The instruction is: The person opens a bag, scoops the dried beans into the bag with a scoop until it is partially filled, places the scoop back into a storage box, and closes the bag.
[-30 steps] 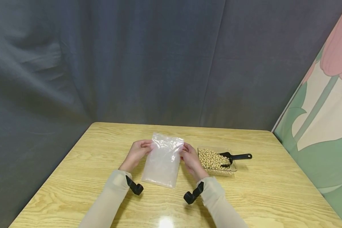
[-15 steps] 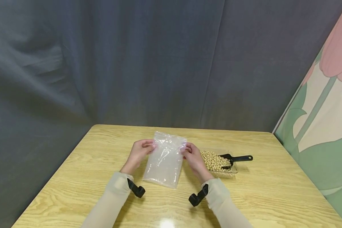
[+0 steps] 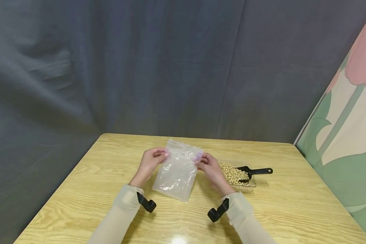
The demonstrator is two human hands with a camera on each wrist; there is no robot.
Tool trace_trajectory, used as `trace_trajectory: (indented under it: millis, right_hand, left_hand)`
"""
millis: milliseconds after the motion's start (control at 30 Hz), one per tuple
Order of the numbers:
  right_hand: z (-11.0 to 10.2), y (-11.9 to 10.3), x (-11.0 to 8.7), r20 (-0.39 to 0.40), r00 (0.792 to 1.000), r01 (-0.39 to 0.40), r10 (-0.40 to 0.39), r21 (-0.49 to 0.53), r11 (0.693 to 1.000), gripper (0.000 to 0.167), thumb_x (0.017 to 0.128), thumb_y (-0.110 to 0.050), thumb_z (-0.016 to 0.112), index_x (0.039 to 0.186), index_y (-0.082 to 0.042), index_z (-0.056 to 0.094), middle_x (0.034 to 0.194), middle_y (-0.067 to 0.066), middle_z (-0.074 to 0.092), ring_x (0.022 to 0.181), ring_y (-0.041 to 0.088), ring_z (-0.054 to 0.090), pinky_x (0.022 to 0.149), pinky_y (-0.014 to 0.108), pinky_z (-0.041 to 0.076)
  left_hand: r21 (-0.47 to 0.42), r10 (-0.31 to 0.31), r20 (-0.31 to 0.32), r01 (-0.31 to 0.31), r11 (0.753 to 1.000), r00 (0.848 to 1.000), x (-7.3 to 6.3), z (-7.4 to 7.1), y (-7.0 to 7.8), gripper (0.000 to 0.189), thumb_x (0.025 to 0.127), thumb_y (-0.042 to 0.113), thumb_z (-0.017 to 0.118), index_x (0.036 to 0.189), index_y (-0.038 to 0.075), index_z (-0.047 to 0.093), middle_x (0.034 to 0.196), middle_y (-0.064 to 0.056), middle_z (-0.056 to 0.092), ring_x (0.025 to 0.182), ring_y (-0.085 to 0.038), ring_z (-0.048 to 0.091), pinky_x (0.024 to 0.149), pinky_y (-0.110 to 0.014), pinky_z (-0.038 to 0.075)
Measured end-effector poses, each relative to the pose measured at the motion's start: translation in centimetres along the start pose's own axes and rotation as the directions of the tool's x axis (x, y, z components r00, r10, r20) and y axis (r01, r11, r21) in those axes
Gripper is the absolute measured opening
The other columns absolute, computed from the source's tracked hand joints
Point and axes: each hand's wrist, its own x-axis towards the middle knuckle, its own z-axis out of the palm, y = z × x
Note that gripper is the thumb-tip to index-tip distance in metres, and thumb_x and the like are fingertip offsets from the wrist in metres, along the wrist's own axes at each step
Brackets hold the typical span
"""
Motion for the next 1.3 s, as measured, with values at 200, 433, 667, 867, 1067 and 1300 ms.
trace_trajectory:
  millis: [200, 433, 667, 867, 1067, 1300]
  right_hand:
    - [-0.9, -0.3, 0.1, 0.039, 0.999, -0.022, 0.023, -0.032, 0.999, 0.033, 0.091, -0.004, 0.059, 0.123, 0.004, 0.053, 0.106, 0.013, 0.063, 0.088, 0.011, 0.06, 0.087, 0.034, 0.052]
    - [-2.3, -0.8, 0.4, 0.059, 0.997, -0.042, 0.048, -0.093, 0.995, 0.036, 0.095, -0.021, 0.058, 0.125, -0.001, 0.058, 0.116, 0.013, 0.063, 0.096, 0.016, 0.062, 0.096, 0.04, 0.048]
    - [-3.3, -1.2, 0.8, 0.111, 0.993, -0.033, 0.042, -0.083, 0.996, 0.039, 0.098, -0.026, 0.054, 0.125, 0.001, 0.06, 0.121, 0.014, 0.062, 0.098, 0.012, 0.062, 0.099, 0.039, 0.046]
    - [-3.5, -1.7, 1.0, 0.179, 0.983, -0.012, 0.028, -0.089, 0.996, 0.042, 0.1, -0.028, 0.05, 0.13, 0.001, 0.057, 0.135, 0.016, 0.055, 0.115, 0.018, 0.058, 0.109, 0.044, 0.037]
    - [-3.3, -2.0, 1.1, 0.233, 0.972, -0.009, 0.03, -0.094, 0.996, 0.046, 0.099, -0.032, 0.051, 0.13, 0.001, 0.057, 0.136, 0.017, 0.054, 0.118, 0.02, 0.057, 0.108, 0.042, 0.038]
    - [-3.3, -2.0, 1.0, 0.269, 0.963, -0.007, 0.029, -0.083, 0.996, 0.043, 0.1, -0.027, 0.05, 0.127, 0.006, 0.058, 0.133, 0.019, 0.057, 0.108, 0.014, 0.06, 0.099, 0.035, 0.046]
  left_hand:
    - [0.011, 0.021, 0.001, -0.021, 1.0, 1.0, -0.1, 0.1, 0.4, 0.025, 0.088, 0.003, 0.066, 0.111, -0.003, 0.068, 0.103, -0.016, 0.07, 0.084, -0.01, 0.065, 0.078, -0.026, 0.055]
    - [0.034, 0.061, 0.011, -0.061, 0.998, 0.998, -0.3, 0.3, 0.9, 0.025, 0.088, 0.003, 0.066, 0.112, -0.003, 0.068, 0.106, -0.019, 0.07, 0.086, -0.012, 0.067, 0.079, -0.027, 0.055]
    - [0.092, 0.088, 0.014, -0.089, 0.992, 0.996, -0.2, 0.4, 1.2, 0.026, 0.088, 0.006, 0.067, 0.112, -0.002, 0.069, 0.108, -0.019, 0.07, 0.09, -0.016, 0.068, 0.08, -0.028, 0.055]
    - [0.154, 0.127, 0.055, -0.134, 0.979, 0.99, 0.0, 0.5, 1.7, 0.026, 0.088, 0.011, 0.068, 0.112, 0.001, 0.071, 0.111, -0.017, 0.07, 0.094, -0.019, 0.069, 0.079, -0.028, 0.056]
    - [0.189, 0.202, 0.089, -0.215, 0.958, 0.975, 0.1, 0.6, 2.0, 0.026, 0.088, 0.01, 0.068, 0.111, 0.0, 0.071, 0.113, -0.016, 0.069, 0.106, -0.027, 0.066, 0.083, -0.031, 0.055]
    - [0.206, 0.2, 0.11, -0.219, 0.954, 0.974, 0.0, 0.8, 2.2, 0.026, 0.088, 0.011, 0.068, 0.112, 0.001, 0.071, 0.115, -0.015, 0.068, 0.106, -0.028, 0.066, 0.082, -0.03, 0.055]
